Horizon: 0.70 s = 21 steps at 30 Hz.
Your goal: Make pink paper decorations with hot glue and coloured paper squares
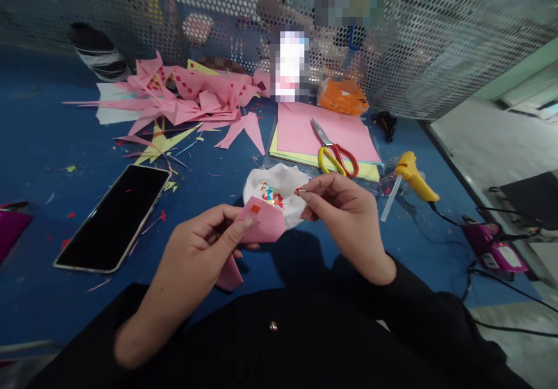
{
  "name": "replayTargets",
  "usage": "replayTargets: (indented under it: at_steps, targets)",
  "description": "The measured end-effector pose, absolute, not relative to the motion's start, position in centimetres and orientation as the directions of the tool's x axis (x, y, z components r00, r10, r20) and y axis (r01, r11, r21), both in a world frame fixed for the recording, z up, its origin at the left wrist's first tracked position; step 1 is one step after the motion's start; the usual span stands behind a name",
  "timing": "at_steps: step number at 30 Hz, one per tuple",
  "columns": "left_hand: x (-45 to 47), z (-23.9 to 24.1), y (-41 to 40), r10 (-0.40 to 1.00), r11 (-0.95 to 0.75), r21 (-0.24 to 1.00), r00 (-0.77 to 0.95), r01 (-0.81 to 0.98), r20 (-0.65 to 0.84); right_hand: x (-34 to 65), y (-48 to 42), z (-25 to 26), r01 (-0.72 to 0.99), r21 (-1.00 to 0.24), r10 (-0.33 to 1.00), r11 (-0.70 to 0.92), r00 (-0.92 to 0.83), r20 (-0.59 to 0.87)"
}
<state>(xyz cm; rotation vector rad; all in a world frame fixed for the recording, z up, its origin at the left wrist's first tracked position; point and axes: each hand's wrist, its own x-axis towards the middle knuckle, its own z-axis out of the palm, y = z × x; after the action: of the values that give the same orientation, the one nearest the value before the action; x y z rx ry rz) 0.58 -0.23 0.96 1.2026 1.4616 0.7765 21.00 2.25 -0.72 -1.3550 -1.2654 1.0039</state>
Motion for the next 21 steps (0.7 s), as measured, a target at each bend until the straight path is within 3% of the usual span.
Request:
replayTargets:
  at_steps: [8, 15, 21]
  targets:
    - [0.6, 0.7, -0.3, 0.947, 0.304, 0.92, 0.025, 0.245, -0.32, 21.1, 2.4, -1.7, 0.223, -0.972, 0.99, 0.073, 0.105, 0.099]
    - [0.5, 0.4, -0.2, 0.953, 0.29, 0.935, 0.026, 0.206, -0.301, 21.0, 1.6, -0.9, 0.269, -0.925, 0.945, 0.268, 0.113, 0.306]
    - [0.5, 0.4, 0.3, 0.964, 0.235, 0.956, 0.082, 0.179, -0.252, 20.7, 0.2, -0.1, 0.224, -0.947, 0.972, 0.228, 0.003, 0.235]
